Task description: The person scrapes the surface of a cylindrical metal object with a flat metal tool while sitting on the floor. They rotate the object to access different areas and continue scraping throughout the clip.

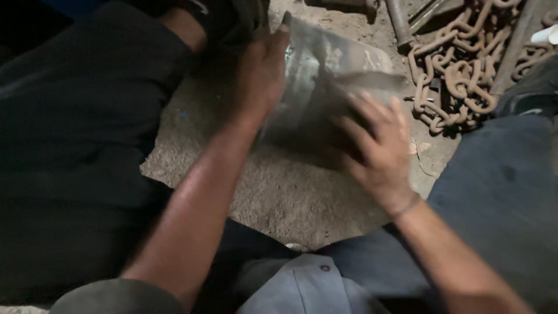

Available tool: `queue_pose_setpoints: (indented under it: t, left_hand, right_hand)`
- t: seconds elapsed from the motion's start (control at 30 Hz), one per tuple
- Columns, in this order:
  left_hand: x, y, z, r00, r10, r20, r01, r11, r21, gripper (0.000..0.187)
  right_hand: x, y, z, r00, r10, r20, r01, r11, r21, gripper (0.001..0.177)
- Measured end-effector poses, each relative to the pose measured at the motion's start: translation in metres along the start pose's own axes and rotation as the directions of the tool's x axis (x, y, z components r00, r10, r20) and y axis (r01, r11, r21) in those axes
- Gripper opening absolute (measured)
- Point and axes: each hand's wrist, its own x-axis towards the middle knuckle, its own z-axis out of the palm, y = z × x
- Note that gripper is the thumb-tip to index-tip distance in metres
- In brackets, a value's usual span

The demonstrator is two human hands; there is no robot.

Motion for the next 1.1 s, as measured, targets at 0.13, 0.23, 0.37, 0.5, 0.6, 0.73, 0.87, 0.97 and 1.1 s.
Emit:
queue_pose_setpoints:
  t: [0.13, 0.23, 0.37, 0.5, 0.6, 0.73, 0.87, 0.97, 1.1]
  left_hand:
    - [-0.001, -0.004, 0.002, 0.997, 0.078, 0.029, -0.075, 0.993, -0.088, 0.056]
    - [0.002, -0.005, 0.002, 0.99, 0.141, 0.017, -0.141, 0.99, -0.015, 0.056]
    - [-0.005, 0.008, -0.003, 0.975, 0.218, -0.031, -0.214, 0.972, 0.098, 0.051]
    - [-0.021, 0.025, -0.009, 0.976, 0.212, -0.041, -0.195, 0.947, 0.255, 0.046]
    - [-0.019, 0.034, -0.003, 0.991, 0.114, -0.065, -0.079, 0.913, 0.399, 0.04]
    - [-0.021, 0.034, -0.001, 0.988, 0.144, -0.062, -0.104, 0.898, 0.426, 0.038]
    - [-0.025, 0.037, -0.005, 0.97, 0.226, -0.085, -0.173, 0.896, 0.408, 0.039]
    - [-0.03, 0.045, -0.007, 0.953, 0.287, -0.095, -0.219, 0.872, 0.437, 0.039]
    - [-0.029, 0.046, -0.007, 0.955, 0.264, -0.132, -0.164, 0.847, 0.507, 0.038]
  right_hand:
    - [0.0, 0.01, -0.003, 0.996, 0.085, -0.005, -0.085, 0.995, 0.045, 0.057]
    - [0.038, 0.017, 0.019, 0.993, 0.111, -0.05, -0.104, 0.986, 0.129, 0.057]
    - [0.089, 0.019, 0.039, 0.983, 0.181, 0.009, -0.173, 0.921, 0.348, 0.046]
    - [0.066, 0.005, 0.031, 0.995, 0.092, -0.048, -0.077, 0.963, 0.26, 0.052]
    - [0.009, -0.016, 0.014, 0.996, 0.066, -0.064, -0.064, 0.998, 0.027, 0.053]
    - [-0.011, -0.016, 0.013, 0.993, 0.091, -0.069, -0.092, 0.996, -0.003, 0.038]
    - [0.056, 0.038, 0.035, 0.989, 0.15, -0.013, -0.146, 0.979, 0.141, 0.037]
    - [0.101, 0.065, 0.039, 0.987, 0.134, 0.088, -0.155, 0.935, 0.319, 0.034]
    - [0.099, 0.043, 0.028, 0.992, 0.112, 0.051, -0.121, 0.963, 0.24, 0.036]
